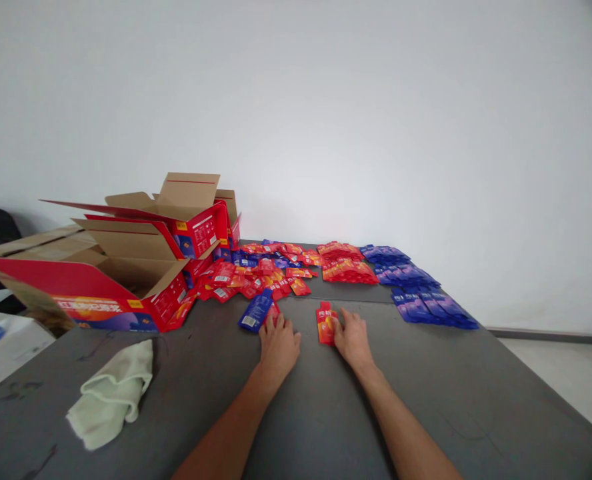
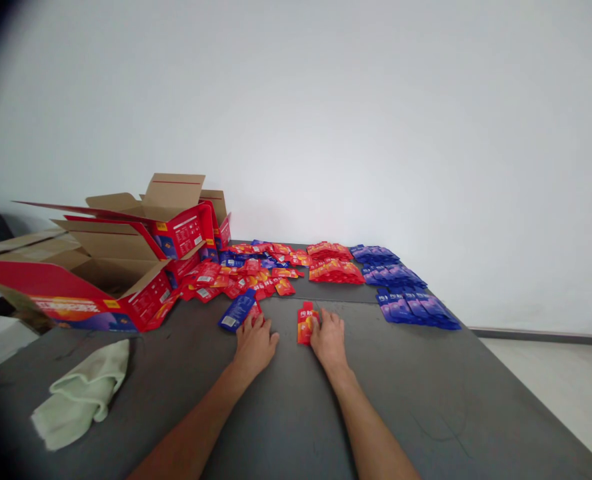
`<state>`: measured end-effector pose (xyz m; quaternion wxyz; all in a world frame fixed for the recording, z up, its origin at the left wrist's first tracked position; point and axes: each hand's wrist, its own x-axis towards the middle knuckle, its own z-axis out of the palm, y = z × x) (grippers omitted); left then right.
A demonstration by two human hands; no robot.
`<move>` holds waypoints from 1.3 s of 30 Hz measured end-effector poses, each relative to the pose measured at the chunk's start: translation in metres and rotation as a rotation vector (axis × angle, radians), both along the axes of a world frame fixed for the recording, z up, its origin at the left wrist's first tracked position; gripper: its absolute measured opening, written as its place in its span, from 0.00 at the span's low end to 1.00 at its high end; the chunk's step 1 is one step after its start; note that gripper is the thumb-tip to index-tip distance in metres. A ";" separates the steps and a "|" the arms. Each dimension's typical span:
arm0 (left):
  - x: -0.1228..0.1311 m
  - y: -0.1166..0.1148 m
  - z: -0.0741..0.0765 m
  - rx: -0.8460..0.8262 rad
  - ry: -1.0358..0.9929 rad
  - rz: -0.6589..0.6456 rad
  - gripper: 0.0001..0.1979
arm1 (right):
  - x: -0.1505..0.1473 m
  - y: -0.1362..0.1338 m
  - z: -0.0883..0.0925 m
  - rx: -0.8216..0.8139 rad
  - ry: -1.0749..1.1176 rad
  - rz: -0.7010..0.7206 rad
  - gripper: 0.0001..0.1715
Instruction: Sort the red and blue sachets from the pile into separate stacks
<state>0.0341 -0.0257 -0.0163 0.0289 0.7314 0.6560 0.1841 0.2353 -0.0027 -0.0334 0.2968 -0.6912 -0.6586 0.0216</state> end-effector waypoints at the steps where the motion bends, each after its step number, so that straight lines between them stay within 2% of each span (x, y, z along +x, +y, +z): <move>1: 0.001 -0.001 0.000 -0.001 0.001 -0.018 0.19 | -0.003 -0.003 0.000 0.014 -0.053 0.031 0.23; 3: 0.002 -0.002 0.001 -0.004 -0.009 -0.063 0.18 | -0.010 -0.011 0.001 -0.010 -0.126 0.107 0.19; 6: 0.006 -0.005 0.002 -0.024 -0.042 -0.142 0.17 | -0.018 -0.019 0.003 -0.073 -0.194 0.170 0.19; 9: 0.009 -0.006 0.002 -0.046 -0.083 -0.218 0.16 | -0.016 -0.018 0.004 -0.099 -0.225 0.144 0.20; 13: 0.012 -0.007 0.001 -0.049 -0.135 -0.300 0.16 | -0.004 -0.005 0.002 -0.088 -0.212 0.042 0.19; 15: 0.012 -0.006 0.002 -0.037 -0.157 -0.281 0.18 | 0.000 0.000 -0.001 -0.072 -0.194 0.002 0.19; 20: 0.007 -0.002 0.000 -0.056 -0.167 -0.143 0.26 | -0.005 -0.002 -0.003 -0.063 -0.204 -0.037 0.19; 24: 0.003 0.004 -0.002 -0.051 -0.213 -0.205 0.24 | -0.012 -0.007 0.000 -0.032 -0.211 -0.020 0.21; 26: 0.004 0.005 -0.001 -0.034 -0.260 -0.240 0.24 | -0.014 -0.009 0.003 0.017 -0.193 0.041 0.22; 30: 0.006 0.005 0.005 -0.008 -0.383 -0.266 0.24 | -0.020 -0.011 0.008 0.116 -0.126 0.303 0.25; 32: 0.006 0.006 0.008 0.000 -0.445 -0.243 0.23 | -0.024 -0.012 0.009 0.155 -0.072 0.375 0.26; 34: 0.003 0.007 0.011 -0.002 -0.510 -0.195 0.21 | -0.028 -0.012 0.010 0.198 0.014 0.387 0.26; 37: -0.002 0.014 0.010 -0.026 -0.632 -0.120 0.18 | -0.029 -0.011 0.010 0.233 0.216 0.319 0.26; 39: -0.006 0.019 0.007 -0.038 -0.747 -0.087 0.16 | -0.028 -0.009 0.011 0.165 0.395 0.268 0.25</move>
